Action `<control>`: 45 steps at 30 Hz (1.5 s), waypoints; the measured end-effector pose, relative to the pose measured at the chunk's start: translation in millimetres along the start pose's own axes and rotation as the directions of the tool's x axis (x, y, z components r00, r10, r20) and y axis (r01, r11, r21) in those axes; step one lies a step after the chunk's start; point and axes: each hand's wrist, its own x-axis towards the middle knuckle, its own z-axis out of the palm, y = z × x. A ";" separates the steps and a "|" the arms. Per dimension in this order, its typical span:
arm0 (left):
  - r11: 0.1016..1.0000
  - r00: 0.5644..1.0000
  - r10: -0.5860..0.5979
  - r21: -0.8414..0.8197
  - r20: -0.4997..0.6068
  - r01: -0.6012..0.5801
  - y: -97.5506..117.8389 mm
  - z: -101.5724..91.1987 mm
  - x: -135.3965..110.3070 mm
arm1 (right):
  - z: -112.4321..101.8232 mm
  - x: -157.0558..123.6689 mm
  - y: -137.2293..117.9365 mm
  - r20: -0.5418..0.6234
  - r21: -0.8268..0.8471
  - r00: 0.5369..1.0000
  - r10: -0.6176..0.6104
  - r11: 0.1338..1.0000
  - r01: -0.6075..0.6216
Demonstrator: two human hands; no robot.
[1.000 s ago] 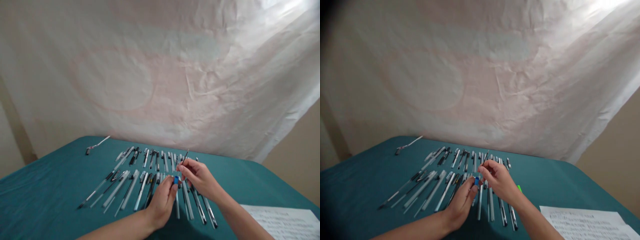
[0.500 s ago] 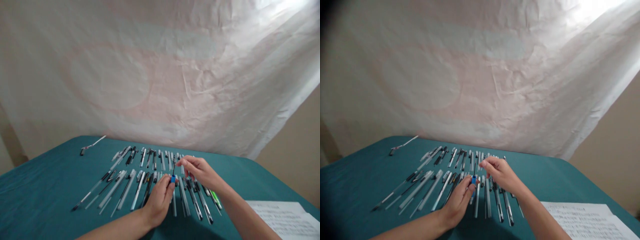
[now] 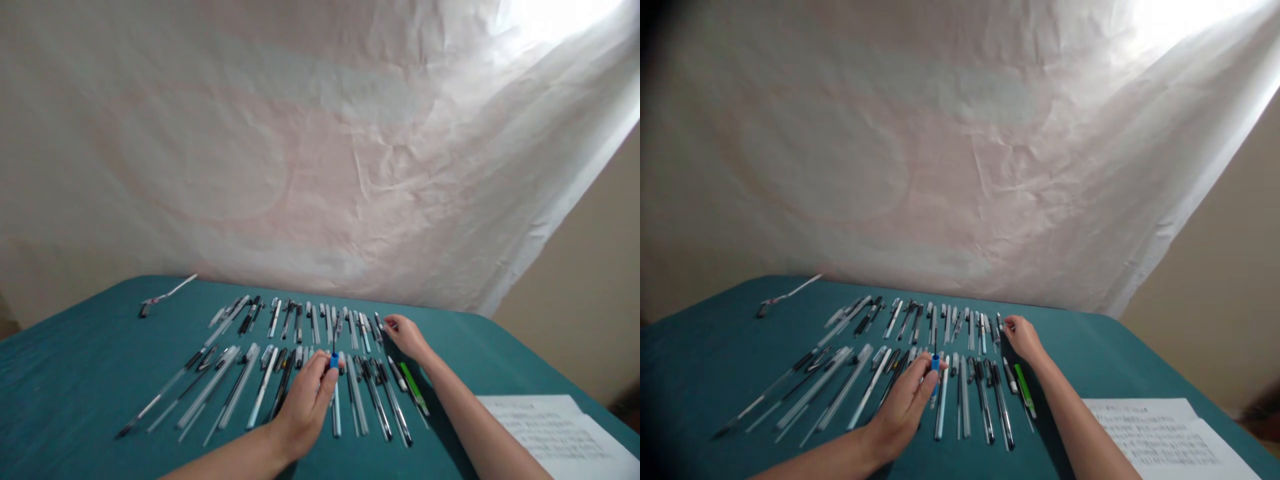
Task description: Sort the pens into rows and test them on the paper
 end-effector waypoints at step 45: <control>1.000 0.998 0.005 -0.009 0.068 -0.005 -2.3 -0.5 0.0 | -11.3 -3.7 3.0 0.066 -0.445 0.980 0.188 0.884 -0.139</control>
